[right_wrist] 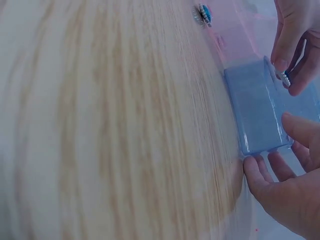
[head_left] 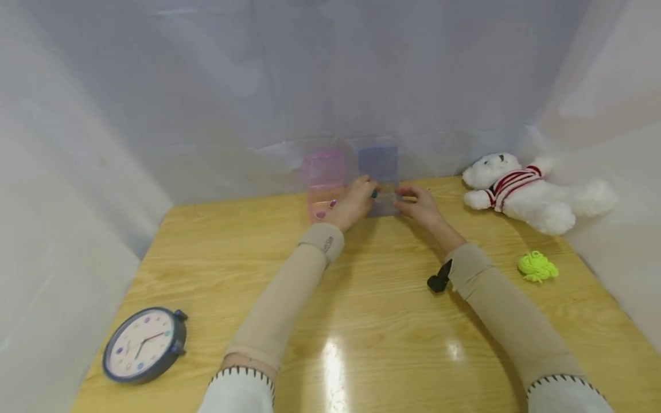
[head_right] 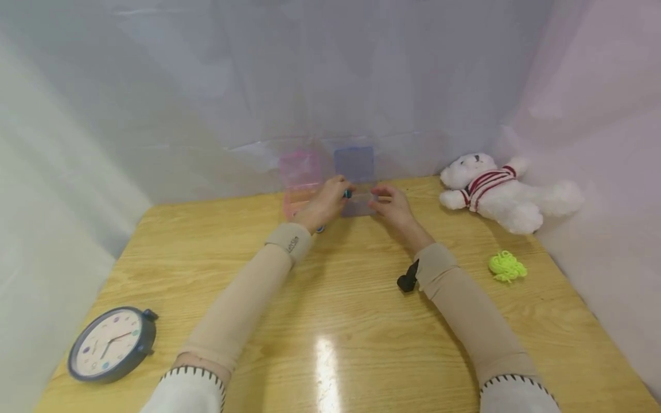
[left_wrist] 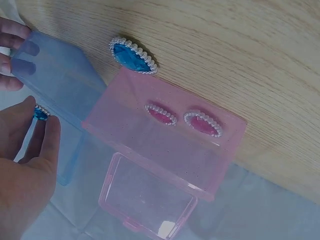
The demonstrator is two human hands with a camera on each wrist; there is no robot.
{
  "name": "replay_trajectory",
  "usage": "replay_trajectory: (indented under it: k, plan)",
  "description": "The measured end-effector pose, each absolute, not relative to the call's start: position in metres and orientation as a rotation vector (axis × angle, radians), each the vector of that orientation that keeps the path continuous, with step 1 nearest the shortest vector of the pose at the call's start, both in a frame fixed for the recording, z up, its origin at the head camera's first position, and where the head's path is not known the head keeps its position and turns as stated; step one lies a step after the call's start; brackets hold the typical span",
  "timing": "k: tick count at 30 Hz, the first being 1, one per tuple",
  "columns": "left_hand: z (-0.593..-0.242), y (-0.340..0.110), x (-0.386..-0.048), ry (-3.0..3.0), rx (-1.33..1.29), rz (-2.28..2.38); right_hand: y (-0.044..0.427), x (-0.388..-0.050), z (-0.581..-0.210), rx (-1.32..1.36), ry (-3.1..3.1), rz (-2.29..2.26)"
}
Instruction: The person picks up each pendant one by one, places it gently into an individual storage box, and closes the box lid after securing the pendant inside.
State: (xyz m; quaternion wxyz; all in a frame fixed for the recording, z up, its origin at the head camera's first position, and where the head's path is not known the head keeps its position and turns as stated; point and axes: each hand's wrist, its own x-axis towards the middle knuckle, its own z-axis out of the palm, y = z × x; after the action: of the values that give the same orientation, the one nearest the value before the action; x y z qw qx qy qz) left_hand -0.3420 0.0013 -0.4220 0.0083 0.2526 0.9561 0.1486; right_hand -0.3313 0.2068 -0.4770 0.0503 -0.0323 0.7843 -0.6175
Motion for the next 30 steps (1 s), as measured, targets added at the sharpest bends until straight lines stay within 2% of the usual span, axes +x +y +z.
replay_trajectory:
  k: [19,30]
  plan:
    - [-0.424,-0.008,-0.347,3.005,0.715,0.533,0.204,-0.333,-0.482,-0.098,2.384,-1.902]
    - [-0.412,-0.029,-0.329,3.014,0.759,0.722,0.201,-0.328,-0.474,-0.1,2.399,-1.86]
